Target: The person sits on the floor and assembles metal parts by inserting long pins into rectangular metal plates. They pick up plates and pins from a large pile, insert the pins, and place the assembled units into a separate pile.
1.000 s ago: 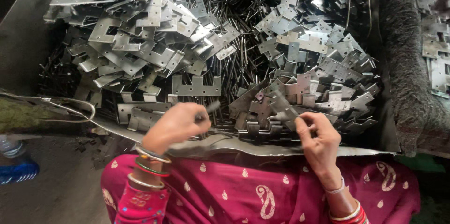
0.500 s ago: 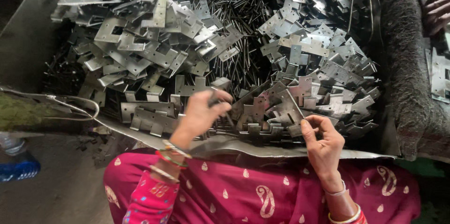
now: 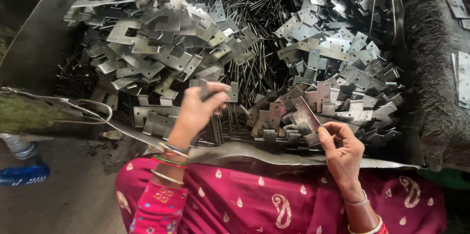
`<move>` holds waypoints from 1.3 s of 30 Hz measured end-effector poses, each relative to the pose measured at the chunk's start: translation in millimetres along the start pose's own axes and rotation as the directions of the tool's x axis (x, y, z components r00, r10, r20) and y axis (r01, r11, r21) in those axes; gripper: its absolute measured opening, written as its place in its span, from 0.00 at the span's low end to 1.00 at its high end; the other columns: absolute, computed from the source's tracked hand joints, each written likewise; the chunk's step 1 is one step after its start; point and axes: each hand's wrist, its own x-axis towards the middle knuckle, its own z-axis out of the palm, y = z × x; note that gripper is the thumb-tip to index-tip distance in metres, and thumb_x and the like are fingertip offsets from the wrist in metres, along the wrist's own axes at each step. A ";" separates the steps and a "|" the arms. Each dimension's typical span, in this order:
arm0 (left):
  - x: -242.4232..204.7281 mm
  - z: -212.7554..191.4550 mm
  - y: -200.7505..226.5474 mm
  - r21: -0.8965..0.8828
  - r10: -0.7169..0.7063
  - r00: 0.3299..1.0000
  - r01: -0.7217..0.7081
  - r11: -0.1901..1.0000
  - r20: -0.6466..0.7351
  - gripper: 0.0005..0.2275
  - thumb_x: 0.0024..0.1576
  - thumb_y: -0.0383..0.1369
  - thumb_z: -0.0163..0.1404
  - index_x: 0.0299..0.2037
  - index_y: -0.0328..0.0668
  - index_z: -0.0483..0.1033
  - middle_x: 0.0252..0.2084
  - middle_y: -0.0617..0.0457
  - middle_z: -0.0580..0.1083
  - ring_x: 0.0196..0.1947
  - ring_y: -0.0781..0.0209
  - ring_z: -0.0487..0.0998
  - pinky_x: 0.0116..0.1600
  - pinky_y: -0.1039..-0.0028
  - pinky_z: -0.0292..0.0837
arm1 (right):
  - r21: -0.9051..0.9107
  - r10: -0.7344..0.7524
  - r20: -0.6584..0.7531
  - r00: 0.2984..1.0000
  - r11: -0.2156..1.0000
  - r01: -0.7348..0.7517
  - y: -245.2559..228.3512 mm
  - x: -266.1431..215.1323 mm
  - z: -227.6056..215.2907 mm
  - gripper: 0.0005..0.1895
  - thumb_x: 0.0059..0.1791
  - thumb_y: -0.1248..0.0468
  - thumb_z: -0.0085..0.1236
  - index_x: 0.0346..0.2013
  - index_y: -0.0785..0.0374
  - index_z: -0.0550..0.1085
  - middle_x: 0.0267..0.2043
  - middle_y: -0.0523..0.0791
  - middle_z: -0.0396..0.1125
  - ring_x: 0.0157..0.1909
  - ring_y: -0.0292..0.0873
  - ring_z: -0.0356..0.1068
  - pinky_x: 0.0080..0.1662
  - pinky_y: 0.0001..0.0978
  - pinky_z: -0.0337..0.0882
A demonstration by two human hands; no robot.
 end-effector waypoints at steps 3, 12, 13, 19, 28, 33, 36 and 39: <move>-3.0 12.4 -6.8 0.346 0.147 0.989 -0.147 0.927 0.026 0.08 0.56 0.28 0.55 0.44 0.42 0.82 0.36 0.50 0.82 0.33 0.58 0.80 0.36 0.72 0.76 | -0.021 -0.009 0.000 1.000 1.000 0.009 2.5 0.4 0.8 0.07 0.53 0.66 0.62 0.42 0.67 0.76 0.29 0.35 0.66 0.28 0.25 0.56 0.31 0.18 0.57; -18.0 51.6 -32.8 0.825 0.021 0.868 -0.480 0.299 0.497 0.04 0.48 0.27 0.55 0.32 0.42 0.81 0.38 0.45 0.78 0.42 0.43 0.79 0.47 0.55 0.75 | -0.067 0.006 0.016 1.000 0.998 -0.005 5.9 1.1 -0.2 0.08 0.52 0.65 0.62 0.42 0.67 0.77 0.27 0.36 0.66 0.27 0.25 0.57 0.31 0.18 0.59; -19.3 57.3 -33.1 0.835 -0.027 0.865 -0.474 0.280 0.501 0.05 0.49 0.27 0.54 0.33 0.42 0.81 0.38 0.46 0.78 0.43 0.44 0.80 0.47 0.55 0.76 | -0.060 0.009 0.017 1.000 0.998 -0.008 6.0 0.4 -0.7 0.08 0.52 0.64 0.62 0.42 0.67 0.76 0.28 0.35 0.67 0.28 0.25 0.58 0.31 0.18 0.59; -14.8 25.6 0.0 0.668 0.075 0.874 -0.420 0.614 0.481 0.06 0.48 0.32 0.59 0.31 0.39 0.82 0.36 0.44 0.79 0.37 0.46 0.80 0.42 0.59 0.75 | -0.066 -0.008 0.006 1.000 0.998 0.009 4.0 1.1 -1.7 0.08 0.53 0.65 0.62 0.43 0.67 0.77 0.30 0.37 0.68 0.29 0.26 0.59 0.33 0.18 0.61; -17.2 9.3 5.8 -0.691 -0.050 0.976 0.187 0.699 0.214 0.09 0.65 0.29 0.48 0.49 0.28 0.74 0.44 0.41 0.78 0.41 0.52 0.82 0.51 0.59 0.81 | 0.612 0.386 0.140 0.912 0.690 -0.386 -25.5 13.6 7.4 0.07 0.51 0.64 0.56 0.41 0.65 0.75 0.33 0.42 0.74 0.32 0.34 0.75 0.35 0.26 0.74; -26.7 51.7 -6.1 -0.750 -0.112 0.961 0.268 0.604 0.253 0.16 0.61 0.28 0.49 0.58 0.30 0.68 0.53 0.38 0.75 0.52 0.48 0.80 0.60 0.59 0.78 | 0.375 0.241 0.075 0.968 0.892 -0.252 -57.7 8.1 44.0 0.09 0.51 0.66 0.60 0.44 0.67 0.77 0.35 0.45 0.74 0.31 0.36 0.71 0.34 0.27 0.71; -32.9 67.0 -6.8 -0.776 -0.232 0.931 0.364 0.515 0.283 0.19 0.61 0.36 0.46 0.60 0.35 0.63 0.55 0.39 0.74 0.53 0.46 0.79 0.58 0.57 0.77 | -0.152 -0.202 0.092 0.975 0.965 0.214 -81.2 -0.2 73.8 0.09 0.49 0.67 0.63 0.44 0.64 0.78 0.35 0.46 0.75 0.34 0.38 0.76 0.37 0.29 0.75; -35.3 68.5 -6.2 -0.822 -0.311 0.905 0.402 0.404 0.290 0.24 0.64 0.48 0.39 0.60 0.34 0.64 0.53 0.38 0.74 0.52 0.45 0.79 0.53 0.54 0.77 | -0.192 -0.519 0.252 0.817 0.801 0.568 -97.3 -8.3 90.6 0.18 0.43 0.63 0.68 0.46 0.66 0.76 0.42 0.51 0.74 0.44 0.48 0.73 0.46 0.35 0.73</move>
